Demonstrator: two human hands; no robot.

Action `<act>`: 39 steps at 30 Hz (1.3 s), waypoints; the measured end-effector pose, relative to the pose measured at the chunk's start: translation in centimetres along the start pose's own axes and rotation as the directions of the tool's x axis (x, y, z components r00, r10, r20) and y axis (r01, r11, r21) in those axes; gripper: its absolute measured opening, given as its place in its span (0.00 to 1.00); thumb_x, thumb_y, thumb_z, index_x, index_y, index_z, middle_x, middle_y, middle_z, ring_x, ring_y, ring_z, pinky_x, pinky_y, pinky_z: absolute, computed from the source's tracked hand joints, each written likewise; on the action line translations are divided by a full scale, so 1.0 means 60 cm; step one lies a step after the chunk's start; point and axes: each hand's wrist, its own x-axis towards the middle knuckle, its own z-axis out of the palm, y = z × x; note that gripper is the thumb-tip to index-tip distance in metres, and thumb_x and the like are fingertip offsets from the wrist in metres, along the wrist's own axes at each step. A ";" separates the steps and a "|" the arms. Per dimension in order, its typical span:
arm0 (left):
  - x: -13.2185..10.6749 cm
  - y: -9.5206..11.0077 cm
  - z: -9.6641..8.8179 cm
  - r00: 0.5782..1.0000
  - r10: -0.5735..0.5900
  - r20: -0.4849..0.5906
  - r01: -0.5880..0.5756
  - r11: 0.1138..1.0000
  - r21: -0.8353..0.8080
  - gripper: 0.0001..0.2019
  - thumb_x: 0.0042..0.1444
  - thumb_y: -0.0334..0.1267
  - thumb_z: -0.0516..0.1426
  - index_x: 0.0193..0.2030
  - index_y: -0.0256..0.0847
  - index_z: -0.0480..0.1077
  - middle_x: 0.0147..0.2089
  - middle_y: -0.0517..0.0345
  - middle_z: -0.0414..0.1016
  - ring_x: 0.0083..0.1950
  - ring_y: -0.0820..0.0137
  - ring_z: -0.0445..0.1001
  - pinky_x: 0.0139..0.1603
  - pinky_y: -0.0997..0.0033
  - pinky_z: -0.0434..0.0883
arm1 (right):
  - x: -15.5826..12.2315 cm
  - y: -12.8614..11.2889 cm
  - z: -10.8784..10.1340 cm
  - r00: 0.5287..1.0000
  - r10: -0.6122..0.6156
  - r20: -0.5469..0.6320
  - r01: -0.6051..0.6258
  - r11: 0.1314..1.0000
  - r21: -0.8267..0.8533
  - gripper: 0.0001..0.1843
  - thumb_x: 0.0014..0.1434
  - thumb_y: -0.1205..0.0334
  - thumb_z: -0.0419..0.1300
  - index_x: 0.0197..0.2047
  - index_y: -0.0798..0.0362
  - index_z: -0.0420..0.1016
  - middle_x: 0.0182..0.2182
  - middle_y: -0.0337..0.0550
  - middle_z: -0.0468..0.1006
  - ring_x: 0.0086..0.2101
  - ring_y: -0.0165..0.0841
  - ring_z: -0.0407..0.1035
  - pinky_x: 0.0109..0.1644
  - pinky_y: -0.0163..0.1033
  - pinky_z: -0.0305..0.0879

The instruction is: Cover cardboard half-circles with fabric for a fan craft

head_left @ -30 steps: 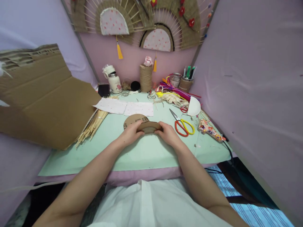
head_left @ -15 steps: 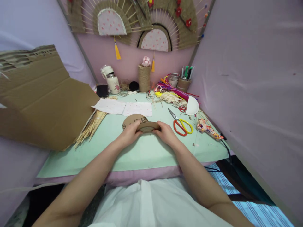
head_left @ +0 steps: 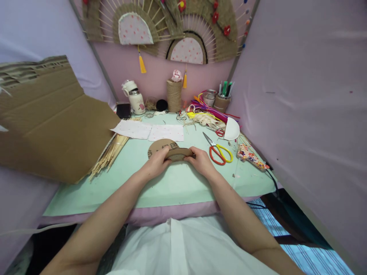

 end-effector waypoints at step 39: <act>0.009 -0.020 -0.018 0.978 -0.161 0.133 0.205 0.867 -0.454 0.26 0.40 0.42 0.67 0.48 0.37 0.70 0.46 0.52 0.76 0.48 0.56 0.73 0.43 0.62 0.70 | -0.008 -0.004 -0.011 0.975 0.163 0.148 -0.209 0.896 0.392 0.13 0.44 0.55 0.63 0.32 0.53 0.72 0.25 0.35 0.72 0.25 0.29 0.61 0.29 0.34 0.55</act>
